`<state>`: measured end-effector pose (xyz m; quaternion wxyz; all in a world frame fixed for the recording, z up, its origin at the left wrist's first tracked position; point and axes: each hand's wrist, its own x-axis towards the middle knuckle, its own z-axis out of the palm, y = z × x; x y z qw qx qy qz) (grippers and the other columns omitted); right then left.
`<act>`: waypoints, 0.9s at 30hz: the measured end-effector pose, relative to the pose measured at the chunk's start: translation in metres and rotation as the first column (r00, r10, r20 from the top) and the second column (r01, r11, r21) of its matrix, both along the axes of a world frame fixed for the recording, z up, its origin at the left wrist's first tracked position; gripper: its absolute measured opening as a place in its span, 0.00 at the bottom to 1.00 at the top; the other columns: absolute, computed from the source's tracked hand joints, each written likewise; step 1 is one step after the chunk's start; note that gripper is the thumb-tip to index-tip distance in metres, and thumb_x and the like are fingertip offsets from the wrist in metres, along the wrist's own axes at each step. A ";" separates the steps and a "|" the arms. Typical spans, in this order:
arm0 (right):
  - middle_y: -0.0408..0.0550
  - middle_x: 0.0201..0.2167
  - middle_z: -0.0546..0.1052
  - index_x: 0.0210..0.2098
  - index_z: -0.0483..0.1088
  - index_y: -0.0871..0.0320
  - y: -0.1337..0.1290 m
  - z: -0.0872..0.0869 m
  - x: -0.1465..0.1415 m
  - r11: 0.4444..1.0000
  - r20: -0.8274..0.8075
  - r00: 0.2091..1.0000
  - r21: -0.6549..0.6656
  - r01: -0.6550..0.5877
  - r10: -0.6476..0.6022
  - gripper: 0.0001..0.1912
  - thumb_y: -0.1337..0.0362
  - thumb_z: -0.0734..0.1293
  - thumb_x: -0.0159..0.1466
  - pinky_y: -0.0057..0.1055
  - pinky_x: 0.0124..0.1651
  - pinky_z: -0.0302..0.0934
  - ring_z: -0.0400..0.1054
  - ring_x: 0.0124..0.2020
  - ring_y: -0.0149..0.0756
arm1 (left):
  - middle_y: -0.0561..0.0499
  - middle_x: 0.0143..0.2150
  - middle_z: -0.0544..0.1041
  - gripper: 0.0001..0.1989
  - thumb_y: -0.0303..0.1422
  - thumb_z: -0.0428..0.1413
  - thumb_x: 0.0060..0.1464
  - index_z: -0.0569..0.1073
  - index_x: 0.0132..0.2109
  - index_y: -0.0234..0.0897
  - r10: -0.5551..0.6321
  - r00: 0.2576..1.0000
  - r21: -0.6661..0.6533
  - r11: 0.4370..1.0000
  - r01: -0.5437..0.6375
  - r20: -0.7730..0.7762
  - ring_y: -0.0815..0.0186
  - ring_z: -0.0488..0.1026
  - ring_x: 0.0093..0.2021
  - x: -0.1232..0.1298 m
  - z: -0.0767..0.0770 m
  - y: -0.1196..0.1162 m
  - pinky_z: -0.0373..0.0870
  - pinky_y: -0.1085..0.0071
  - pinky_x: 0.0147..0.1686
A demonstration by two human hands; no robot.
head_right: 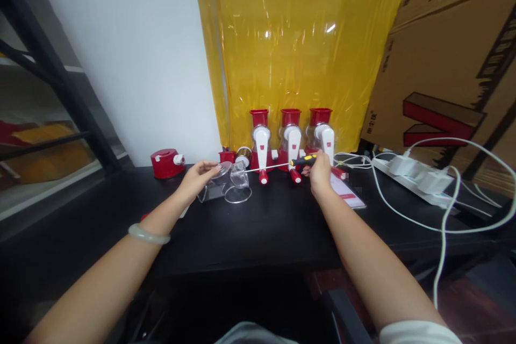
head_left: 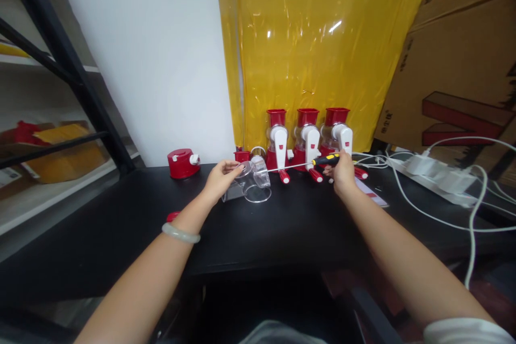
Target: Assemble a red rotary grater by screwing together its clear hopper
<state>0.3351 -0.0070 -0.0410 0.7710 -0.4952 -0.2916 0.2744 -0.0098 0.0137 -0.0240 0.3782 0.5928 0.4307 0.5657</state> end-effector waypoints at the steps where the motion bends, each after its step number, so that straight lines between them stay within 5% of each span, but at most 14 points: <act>1: 0.37 0.17 0.70 0.37 0.65 0.54 -0.001 0.001 0.000 1.000 -0.019 1.000 -0.005 -0.016 0.016 0.16 0.49 0.56 0.67 0.23 0.14 0.56 0.65 0.12 0.30 | 0.46 0.37 0.80 0.20 0.41 0.71 0.40 0.77 0.39 0.35 -0.003 1.000 -0.004 1.000 0.003 0.004 0.59 0.78 0.39 0.000 0.000 0.000 0.72 0.62 0.44; 11: 0.39 0.19 0.74 0.39 0.67 0.56 -0.005 0.007 -0.003 0.998 -0.084 0.995 0.016 -0.058 0.059 0.09 0.61 0.58 0.64 0.21 0.15 0.56 0.67 0.14 0.29 | 0.45 0.38 0.80 0.21 0.42 0.71 0.40 0.77 0.39 0.35 0.003 1.000 0.000 1.000 -0.003 -0.028 0.58 0.78 0.40 0.000 0.001 -0.002 0.73 0.59 0.45; 18: 0.32 0.12 0.63 0.36 0.64 0.54 -0.001 0.001 0.000 1.000 0.038 0.999 0.008 0.020 -0.021 0.17 0.47 0.67 0.62 0.21 0.14 0.52 0.60 0.11 0.28 | 0.44 0.37 0.80 0.19 0.40 0.71 0.41 0.78 0.39 0.35 0.003 1.000 0.010 1.000 -0.003 -0.012 0.57 0.78 0.40 0.001 0.000 -0.001 0.73 0.60 0.44; 22: 0.34 0.11 0.63 0.33 0.63 0.54 -0.001 0.001 0.000 1.000 -0.020 1.000 -0.023 0.009 -0.009 0.19 0.44 0.59 0.67 0.22 0.14 0.54 0.60 0.10 0.29 | 0.44 0.38 0.81 0.20 0.41 0.71 0.40 0.78 0.39 0.35 0.004 1.000 0.006 1.000 -0.004 -0.007 0.57 0.78 0.42 0.001 0.002 -0.003 0.72 0.60 0.47; 27: 0.38 0.16 0.71 0.37 0.67 0.55 -0.005 0.004 -0.003 0.998 -0.061 0.996 0.019 -0.064 0.065 0.16 0.52 0.55 0.66 0.21 0.15 0.56 0.66 0.13 0.30 | 0.45 0.38 0.80 0.23 0.43 0.72 0.38 0.77 0.39 0.35 0.011 1.000 -0.007 1.000 -0.011 -0.013 0.57 0.78 0.41 0.000 0.002 -0.003 0.72 0.59 0.47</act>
